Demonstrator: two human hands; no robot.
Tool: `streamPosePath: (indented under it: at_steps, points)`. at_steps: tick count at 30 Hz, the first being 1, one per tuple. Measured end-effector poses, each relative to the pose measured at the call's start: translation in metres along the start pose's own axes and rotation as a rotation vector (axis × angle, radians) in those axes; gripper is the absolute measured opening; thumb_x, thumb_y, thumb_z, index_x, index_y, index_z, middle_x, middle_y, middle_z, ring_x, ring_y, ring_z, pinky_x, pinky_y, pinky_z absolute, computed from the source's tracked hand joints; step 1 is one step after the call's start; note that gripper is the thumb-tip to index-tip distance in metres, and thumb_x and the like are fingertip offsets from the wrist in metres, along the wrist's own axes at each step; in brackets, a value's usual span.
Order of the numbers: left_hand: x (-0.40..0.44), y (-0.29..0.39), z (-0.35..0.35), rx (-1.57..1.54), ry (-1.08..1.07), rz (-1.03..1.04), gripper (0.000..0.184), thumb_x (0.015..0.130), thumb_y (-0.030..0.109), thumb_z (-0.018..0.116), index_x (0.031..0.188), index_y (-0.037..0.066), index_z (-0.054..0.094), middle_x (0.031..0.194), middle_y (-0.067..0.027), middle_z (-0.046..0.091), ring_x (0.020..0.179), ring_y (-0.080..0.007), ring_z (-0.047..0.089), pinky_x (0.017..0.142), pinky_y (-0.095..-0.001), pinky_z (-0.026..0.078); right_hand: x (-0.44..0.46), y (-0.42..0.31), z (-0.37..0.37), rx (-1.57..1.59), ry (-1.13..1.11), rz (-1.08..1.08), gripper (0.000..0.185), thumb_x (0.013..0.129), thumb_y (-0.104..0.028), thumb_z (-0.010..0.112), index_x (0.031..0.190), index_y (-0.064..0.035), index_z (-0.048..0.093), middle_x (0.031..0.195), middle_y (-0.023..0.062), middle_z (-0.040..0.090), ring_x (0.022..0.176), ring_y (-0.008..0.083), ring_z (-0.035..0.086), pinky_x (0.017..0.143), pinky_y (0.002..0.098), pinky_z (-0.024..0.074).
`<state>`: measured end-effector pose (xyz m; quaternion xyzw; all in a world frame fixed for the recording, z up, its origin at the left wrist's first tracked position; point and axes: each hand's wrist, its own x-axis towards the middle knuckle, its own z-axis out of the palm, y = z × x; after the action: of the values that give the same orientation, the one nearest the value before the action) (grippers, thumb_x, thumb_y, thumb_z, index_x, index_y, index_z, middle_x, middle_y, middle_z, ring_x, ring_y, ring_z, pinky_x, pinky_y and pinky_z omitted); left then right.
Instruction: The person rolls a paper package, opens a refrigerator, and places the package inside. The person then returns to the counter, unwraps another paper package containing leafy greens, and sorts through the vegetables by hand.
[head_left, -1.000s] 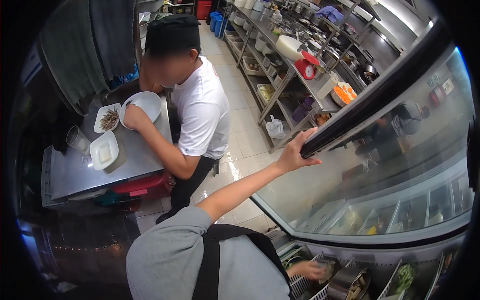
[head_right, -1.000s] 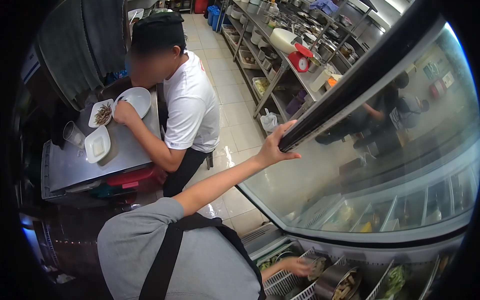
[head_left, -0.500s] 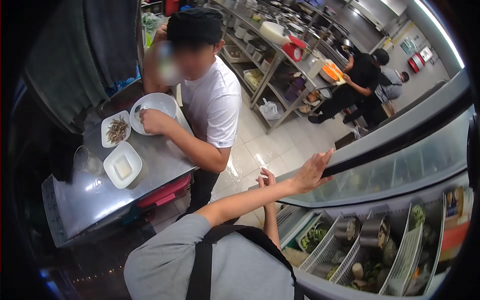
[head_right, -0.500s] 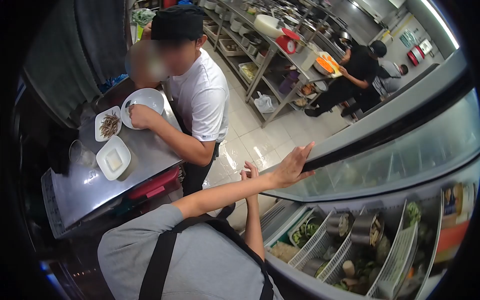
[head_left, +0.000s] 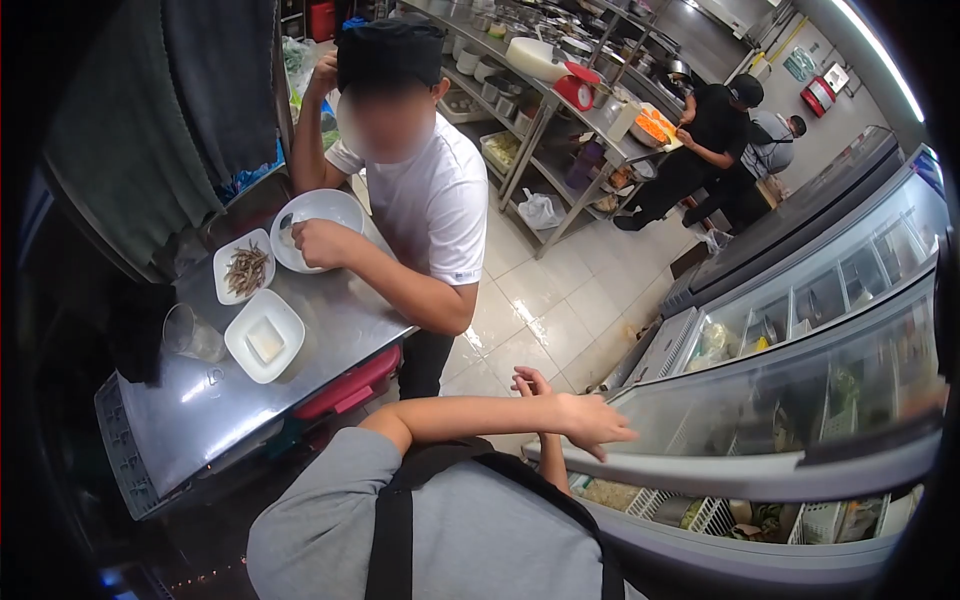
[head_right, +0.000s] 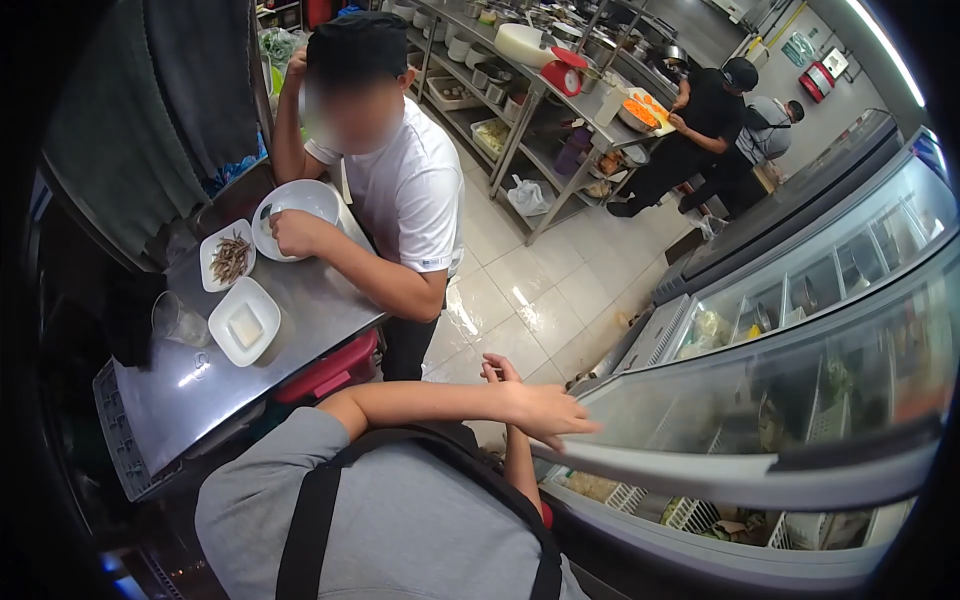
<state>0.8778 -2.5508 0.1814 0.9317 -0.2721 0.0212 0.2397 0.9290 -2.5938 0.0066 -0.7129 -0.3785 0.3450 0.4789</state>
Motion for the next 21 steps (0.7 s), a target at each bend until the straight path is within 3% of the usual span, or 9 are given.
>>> streamPosePath:
  at_steps: [2, 4, 7, 8, 10, 12, 14, 17, 21]
  points:
    - [-0.043, 0.027, -0.074, -0.129, -0.232, -0.515, 0.072, 0.08, 0.036, 0.061, 0.136, 0.006, 0.027, 0.087, -0.0183, 0.062, 0.083, -0.0352, 0.061, 0.072, -0.0425, 0.047, -0.013, 0.016, -0.007, 0.031, 0.001, -0.017, 0.027, 0.089, -0.017, 0.057, 0.112, -0.0035, 0.057, 0.096, 0.0101, 0.063, 0.083, 0.0171, 0.062, 0.069, 0.0279, 0.0489]
    - [-0.092, -0.01, -0.089, -0.084, 0.456, -0.753, 0.056, 0.077, 0.037, 0.062, 0.119, 0.002, 0.048, 0.077, -0.0192, 0.063, 0.07, -0.0364, 0.062, 0.066, -0.0414, 0.05, -0.01, 0.029, -0.013, 0.076, 0.021, -0.061, 0.027, 0.088, -0.016, 0.057, 0.11, -0.0007, 0.057, 0.095, 0.0106, 0.064, 0.081, 0.0172, 0.062, 0.07, 0.0275, 0.049]
    - [-0.164, -0.019, -0.152, 0.306, 0.675, -1.441, 0.06, 0.084, 0.041, 0.056, 0.129, 0.004, 0.043, 0.073, -0.0211, 0.062, 0.065, -0.0384, 0.062, 0.057, -0.0475, 0.049, -0.026, 0.027, -0.027, 0.116, 0.123, -0.035, 0.025, 0.088, -0.015, 0.057, 0.108, -0.0014, 0.059, 0.091, 0.0102, 0.064, 0.078, 0.0157, 0.062, 0.069, 0.0268, 0.0486]
    - [-0.183, -0.03, -0.149, 0.373, 0.726, -1.403, 0.067, 0.083, 0.043, 0.056, 0.134, 0.005, 0.036, 0.069, -0.0213, 0.061, 0.064, -0.0385, 0.061, 0.057, -0.0475, 0.047, -0.032, 0.027, -0.032, 0.116, 0.153, -0.012, 0.025, 0.087, -0.015, 0.057, 0.108, -0.0017, 0.059, 0.09, 0.0097, 0.064, 0.077, 0.0152, 0.062, 0.068, 0.0267, 0.0484]
    - [-0.189, -0.032, -0.152, 0.439, 0.465, -1.299, 0.073, 0.085, 0.046, 0.053, 0.133, -0.004, 0.03, 0.068, -0.0214, 0.062, 0.064, -0.038, 0.062, 0.059, -0.0452, 0.049, -0.045, 0.031, -0.04, 0.113, 0.205, 0.018, 0.024, 0.087, -0.015, 0.057, 0.108, -0.0021, 0.059, 0.089, 0.0088, 0.064, 0.075, 0.0144, 0.061, 0.067, 0.0268, 0.0481]
    - [-0.172, -0.027, -0.151, 0.358, 0.395, -1.123, 0.072, 0.083, 0.046, 0.054, 0.131, -0.004, 0.035, 0.068, -0.022, 0.061, 0.067, -0.0402, 0.061, 0.062, -0.0482, 0.048, -0.046, 0.035, -0.058, 0.092, 0.206, 0.021, 0.024, 0.087, -0.015, 0.057, 0.108, -0.0024, 0.059, 0.089, 0.0081, 0.064, 0.075, 0.0138, 0.061, 0.066, 0.027, 0.0477]
    - [-0.153, -0.035, -0.16, 0.307, 0.349, -1.175, 0.075, 0.082, 0.045, 0.056, 0.133, -0.004, 0.03, 0.068, -0.0231, 0.061, 0.067, -0.0411, 0.06, 0.061, -0.0487, 0.047, -0.036, 0.04, -0.073, 0.104, 0.22, 0.063, 0.026, 0.089, -0.014, 0.055, 0.11, 0.0001, 0.058, 0.09, 0.0078, 0.064, 0.08, 0.013, 0.061, 0.072, 0.0255, 0.0477]
    - [-0.153, -0.137, -0.126, 0.541, 0.526, -1.392, 0.081, 0.082, 0.042, 0.058, 0.138, -0.003, 0.021, 0.068, -0.0229, 0.061, 0.065, -0.0403, 0.061, 0.059, -0.0471, 0.048, -0.012, 0.052, -0.096, 0.161, 0.3, 0.073, 0.026, 0.089, -0.014, 0.055, 0.11, -0.0001, 0.058, 0.089, 0.0072, 0.064, 0.079, 0.013, 0.061, 0.073, 0.026, 0.048]
    - [-0.179, -0.207, -0.073, 0.496, 0.244, -1.553, 0.109, 0.072, 0.041, 0.07, 0.14, -0.003, -0.004, 0.078, -0.0215, 0.065, 0.071, -0.0367, 0.064, 0.065, -0.0419, 0.049, 0.02, 0.128, -0.132, 0.147, 0.366, 0.143, 0.025, 0.089, -0.014, 0.055, 0.11, -0.0007, 0.059, 0.089, 0.0066, 0.064, 0.078, 0.0123, 0.06, 0.073, 0.0258, 0.0484]
